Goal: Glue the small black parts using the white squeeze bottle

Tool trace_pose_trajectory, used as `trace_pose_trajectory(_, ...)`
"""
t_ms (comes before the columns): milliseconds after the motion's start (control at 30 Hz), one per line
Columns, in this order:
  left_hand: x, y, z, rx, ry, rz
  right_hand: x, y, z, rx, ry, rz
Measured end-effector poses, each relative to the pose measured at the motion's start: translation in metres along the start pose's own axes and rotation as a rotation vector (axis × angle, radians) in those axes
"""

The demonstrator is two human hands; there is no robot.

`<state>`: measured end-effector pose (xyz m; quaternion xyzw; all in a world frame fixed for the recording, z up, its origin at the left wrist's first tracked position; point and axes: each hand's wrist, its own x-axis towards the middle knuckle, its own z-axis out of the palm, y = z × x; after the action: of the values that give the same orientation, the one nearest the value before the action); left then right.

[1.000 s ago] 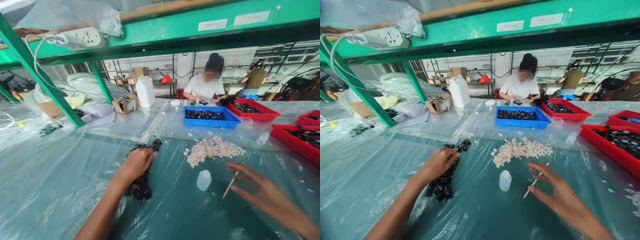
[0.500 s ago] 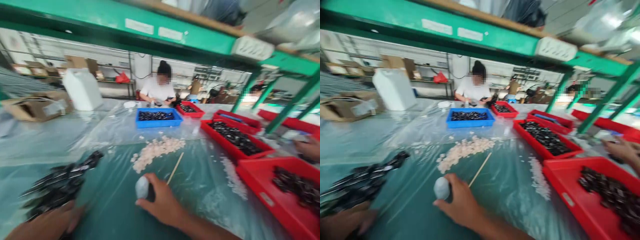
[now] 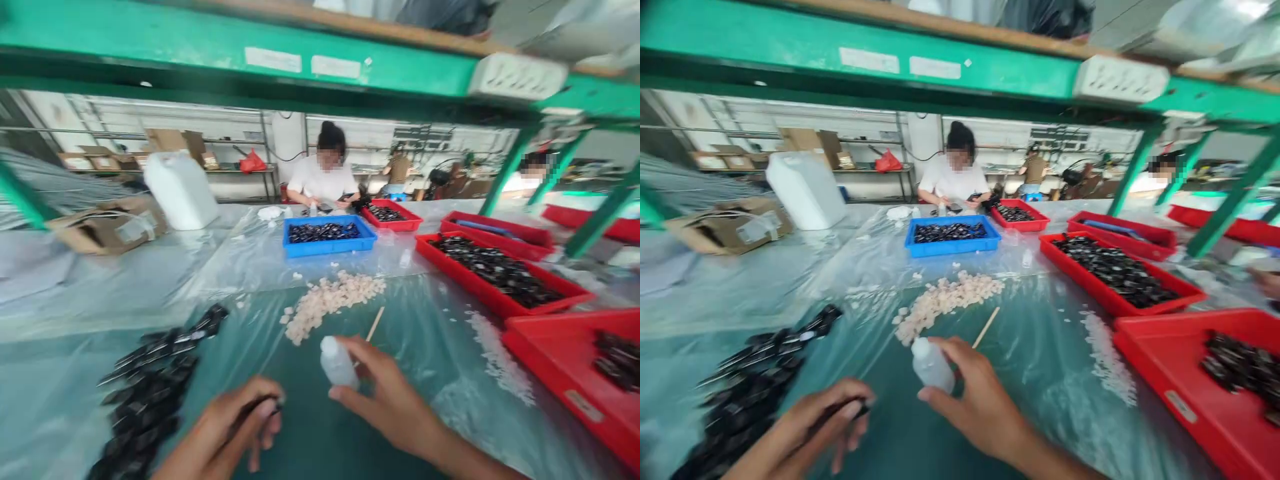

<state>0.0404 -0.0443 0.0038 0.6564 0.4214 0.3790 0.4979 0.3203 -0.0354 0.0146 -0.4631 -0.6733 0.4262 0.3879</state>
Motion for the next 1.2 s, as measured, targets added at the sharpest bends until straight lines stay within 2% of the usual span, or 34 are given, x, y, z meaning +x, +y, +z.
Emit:
trace_pose_trajectory(33,0.001,0.007,0.008,-0.121,-0.053,-0.030,-0.004,0.001,-0.001,-0.003,-0.002,0.025)
trace_pose_trajectory(100,0.004,0.018,0.015,-0.171,-0.064,-0.074,-0.012,0.006,-0.001,-0.033,-0.015,0.074)
trace_pose_trajectory(200,0.005,0.025,0.013,-0.137,-0.008,-0.086,-0.021,0.017,-0.001,-0.109,-0.063,0.108)
trace_pose_trajectory(367,0.001,0.029,0.009,-0.081,0.090,-0.006,-0.026,0.028,-0.004,-0.174,-0.105,0.091)
trace_pose_trajectory(500,0.002,0.030,0.010,-0.184,0.163,-0.076,-0.024,0.029,-0.006,-0.200,-0.077,0.102)
trace_pose_trajectory(733,0.003,0.033,0.013,-0.578,0.202,-0.242,-0.021,0.010,-0.007,-0.333,-0.040,-0.062)
trace_pose_trajectory(900,-0.002,0.036,0.014,-0.649,0.147,-0.341,-0.023,-0.004,-0.010,-0.423,0.051,-0.347)
trace_pose_trajectory(1000,-0.005,0.040,0.016,-0.614,0.102,-0.293,-0.027,-0.007,-0.012,-0.472,0.088,-0.395)
trace_pose_trajectory(1200,-0.008,0.046,0.021,-0.536,0.134,-0.162,-0.043,-0.010,-0.008,-0.389,0.152,-0.381)
